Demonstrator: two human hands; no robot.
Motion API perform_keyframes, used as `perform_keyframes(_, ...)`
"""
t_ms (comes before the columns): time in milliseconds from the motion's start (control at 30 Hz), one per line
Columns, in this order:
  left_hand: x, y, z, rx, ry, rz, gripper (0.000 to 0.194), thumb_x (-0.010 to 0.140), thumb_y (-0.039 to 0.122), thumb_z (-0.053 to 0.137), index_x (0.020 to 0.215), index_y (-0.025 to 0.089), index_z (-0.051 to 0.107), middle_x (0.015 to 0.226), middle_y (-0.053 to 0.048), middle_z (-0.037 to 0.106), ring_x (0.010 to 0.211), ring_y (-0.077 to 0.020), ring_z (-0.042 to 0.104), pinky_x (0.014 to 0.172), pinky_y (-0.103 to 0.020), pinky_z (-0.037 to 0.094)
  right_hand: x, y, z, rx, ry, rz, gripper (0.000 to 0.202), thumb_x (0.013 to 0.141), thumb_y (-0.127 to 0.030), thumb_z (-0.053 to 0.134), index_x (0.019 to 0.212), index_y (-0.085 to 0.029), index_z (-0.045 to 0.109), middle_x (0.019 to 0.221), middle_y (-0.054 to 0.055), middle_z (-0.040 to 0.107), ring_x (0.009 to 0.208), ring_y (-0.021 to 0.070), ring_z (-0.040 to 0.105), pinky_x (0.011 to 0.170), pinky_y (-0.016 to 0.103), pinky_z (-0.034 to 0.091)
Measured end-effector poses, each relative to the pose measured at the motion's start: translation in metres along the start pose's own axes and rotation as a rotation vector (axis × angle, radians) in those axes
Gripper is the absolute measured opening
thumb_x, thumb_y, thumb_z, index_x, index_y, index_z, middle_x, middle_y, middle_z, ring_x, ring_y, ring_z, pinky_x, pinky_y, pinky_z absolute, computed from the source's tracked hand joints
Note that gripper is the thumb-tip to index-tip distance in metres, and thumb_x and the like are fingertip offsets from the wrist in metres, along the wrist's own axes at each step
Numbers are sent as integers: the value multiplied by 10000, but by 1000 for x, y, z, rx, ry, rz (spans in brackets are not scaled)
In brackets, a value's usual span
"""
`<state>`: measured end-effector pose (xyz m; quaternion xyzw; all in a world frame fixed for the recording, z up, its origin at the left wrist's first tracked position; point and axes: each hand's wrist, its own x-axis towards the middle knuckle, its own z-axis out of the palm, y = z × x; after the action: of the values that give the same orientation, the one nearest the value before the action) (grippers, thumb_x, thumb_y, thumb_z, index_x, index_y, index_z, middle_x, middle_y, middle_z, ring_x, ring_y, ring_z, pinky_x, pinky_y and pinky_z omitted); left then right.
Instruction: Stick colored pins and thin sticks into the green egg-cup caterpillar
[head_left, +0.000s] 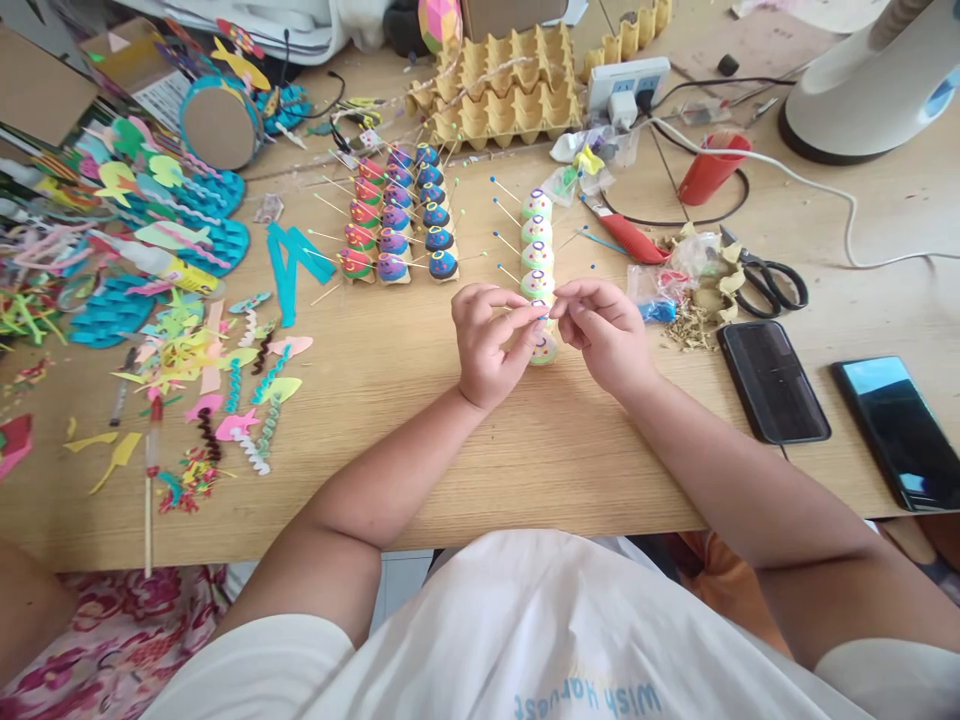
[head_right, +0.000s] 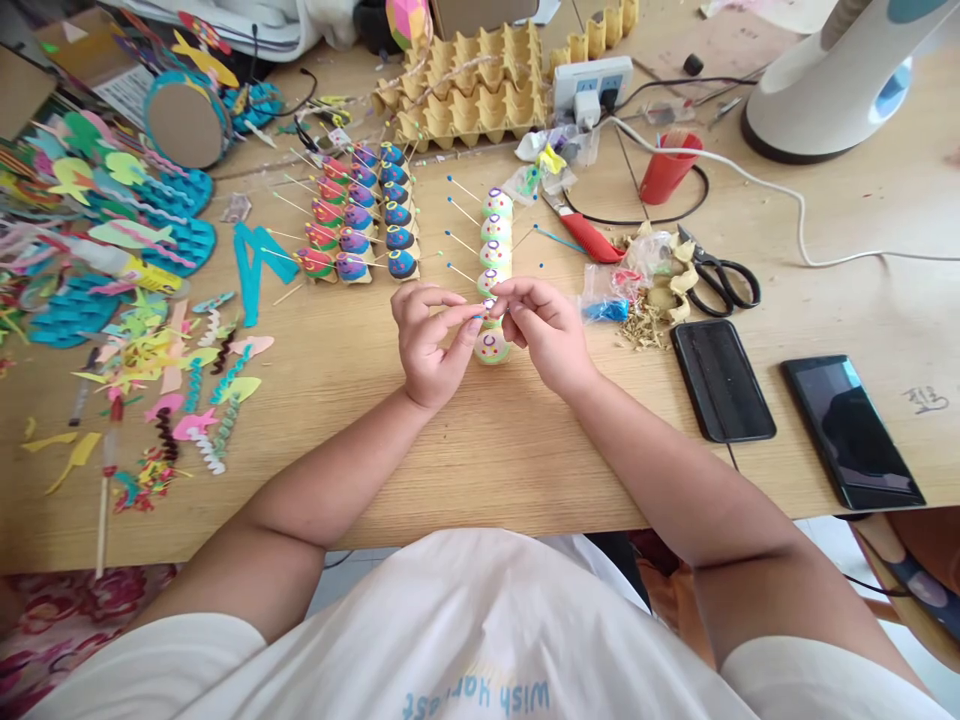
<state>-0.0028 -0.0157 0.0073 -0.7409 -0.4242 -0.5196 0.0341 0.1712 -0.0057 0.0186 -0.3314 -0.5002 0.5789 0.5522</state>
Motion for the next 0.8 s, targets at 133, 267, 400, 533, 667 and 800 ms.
perform_keyframes(133, -1, 0, 0, -1, -33, -26, 311, 1061, 428, 519, 1084, 279, 791, 1025, -74, 672, 1098, -233, 564, 1085, -451, 436, 0, -3, 5, 30, 8, 15, 256, 909, -474, 729, 1008, -252, 648, 815, -18, 608, 568, 88, 439, 503, 246, 344)
perform_keyframes(267, -1, 1, 0, 22, -68, -54, 356, 1073, 421, 467, 1097, 267, 787, 1044, -82, 674, 1106, -238, 568, 1093, -458, 431, -1, -3, 6, 14, 12, 19, 327, 919, -557, 720, 1041, -267, 629, 731, -40, 546, 538, 97, 374, 490, 255, 313)
perform_keyframes(400, -1, 2, -1, 10, -62, -37, 324, 1064, 432, 495, 1066, 265, 773, 1033, -79, 674, 1095, -236, 566, 1085, -451, 433, -1, -2, 5, 48, 9, 34, 367, 874, -563, 783, 1047, -260, 669, 685, -47, 503, 549, 98, 353, 488, 249, 299)
perform_keyframes(533, 0, 2, 0, 13, -40, -6, 265, 1036, 450, 568, 995, 268, 756, 1005, -66, 673, 1071, -230, 574, 1064, -441, 447, -1, -7, 4, 141, 1, 95, 359, 832, -539, 835, 970, -235, 704, 678, -45, 493, 554, 80, 361, 476, 224, 259)
perform_keyframes(667, 0, 1, 1, -6, -2, 18, 220, 1011, 438, 624, 947, 265, 744, 990, -55, 677, 1053, -222, 579, 1045, -434, 455, 1, -11, 3, 157, -18, 168, 509, 854, -673, 752, 717, -200, 624, 663, -17, 490, 543, 77, 356, 432, 227, 183)
perform_keyframes(800, -1, 0, 0, 20, -45, -14, 277, 1018, 490, 593, 957, 272, 753, 998, -63, 679, 1070, -236, 572, 1063, -459, 444, 1, -10, 3, 137, -48, 214, 589, 814, -735, 748, 645, -192, 592, 632, -13, 493, 534, 73, 352, 428, 231, 152)
